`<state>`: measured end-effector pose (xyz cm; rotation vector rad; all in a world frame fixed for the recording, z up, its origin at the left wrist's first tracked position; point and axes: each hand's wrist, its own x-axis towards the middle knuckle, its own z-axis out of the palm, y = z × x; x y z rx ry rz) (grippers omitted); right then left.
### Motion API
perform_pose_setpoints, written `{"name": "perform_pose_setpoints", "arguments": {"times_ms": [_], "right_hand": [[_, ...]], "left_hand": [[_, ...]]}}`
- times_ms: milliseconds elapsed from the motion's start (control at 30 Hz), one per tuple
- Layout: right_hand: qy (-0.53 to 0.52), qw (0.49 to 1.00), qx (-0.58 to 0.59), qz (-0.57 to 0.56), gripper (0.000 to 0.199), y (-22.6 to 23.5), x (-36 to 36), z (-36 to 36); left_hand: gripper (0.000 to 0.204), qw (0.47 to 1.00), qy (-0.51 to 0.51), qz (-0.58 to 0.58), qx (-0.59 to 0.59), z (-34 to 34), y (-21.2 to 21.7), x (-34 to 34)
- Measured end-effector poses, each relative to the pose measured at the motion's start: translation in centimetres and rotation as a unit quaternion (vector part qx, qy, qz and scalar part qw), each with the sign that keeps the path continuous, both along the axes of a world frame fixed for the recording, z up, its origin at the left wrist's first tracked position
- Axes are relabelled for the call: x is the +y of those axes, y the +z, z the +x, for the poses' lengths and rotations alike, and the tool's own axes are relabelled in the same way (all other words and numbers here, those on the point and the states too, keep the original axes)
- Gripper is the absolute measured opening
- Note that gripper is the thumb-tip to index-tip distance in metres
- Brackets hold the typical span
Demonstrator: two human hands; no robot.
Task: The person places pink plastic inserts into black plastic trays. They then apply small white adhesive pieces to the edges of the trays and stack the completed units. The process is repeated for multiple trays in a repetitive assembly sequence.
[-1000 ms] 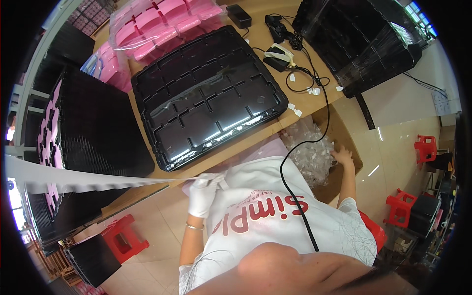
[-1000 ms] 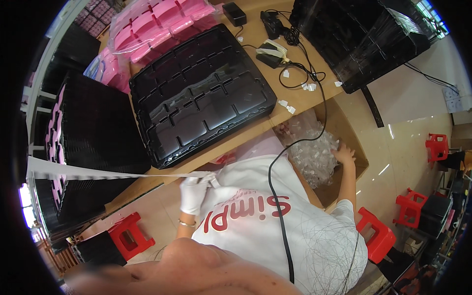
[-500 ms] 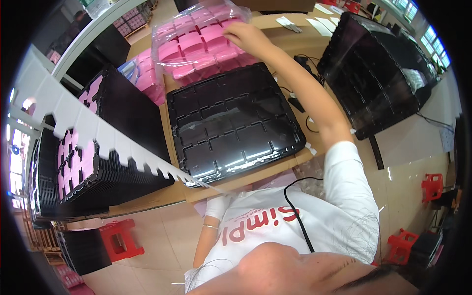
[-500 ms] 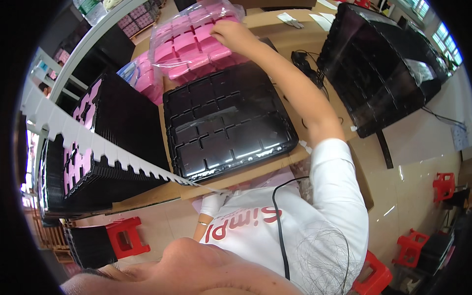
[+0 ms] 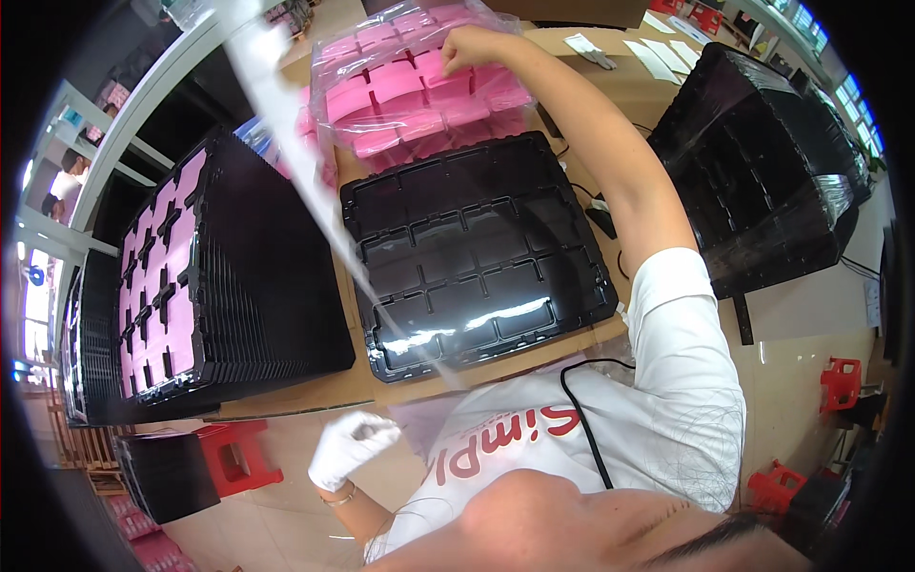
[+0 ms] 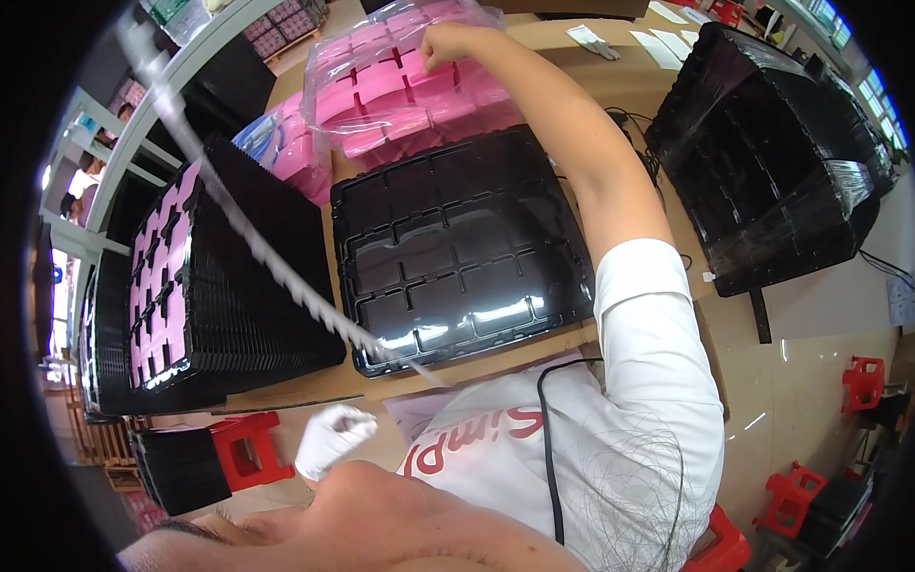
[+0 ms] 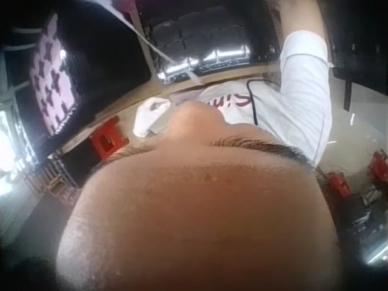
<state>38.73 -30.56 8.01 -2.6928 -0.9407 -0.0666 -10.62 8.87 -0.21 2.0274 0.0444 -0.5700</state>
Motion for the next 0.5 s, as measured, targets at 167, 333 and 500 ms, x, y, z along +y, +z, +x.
{"name": "perform_pose_setpoints", "arguments": {"times_ms": [167,333,500], "right_hand": [[-0.132,0.990,-0.041,0.013,0.018,0.1,1.4,-0.7],[-0.096,0.889,-0.312,0.321,0.019,-1.4,3.0,-5.0],[-0.047,0.880,-0.287,0.376,0.016,-1.4,3.4,-12.6]], "left_hand": [[0.017,0.965,0.174,-0.082,-0.176,5.6,-0.1,-3.2],[0.044,0.902,0.183,-0.356,-0.161,14.8,-0.7,-8.2],[0.086,0.811,0.151,-0.561,-0.063,24.3,-0.6,-9.7]]}}
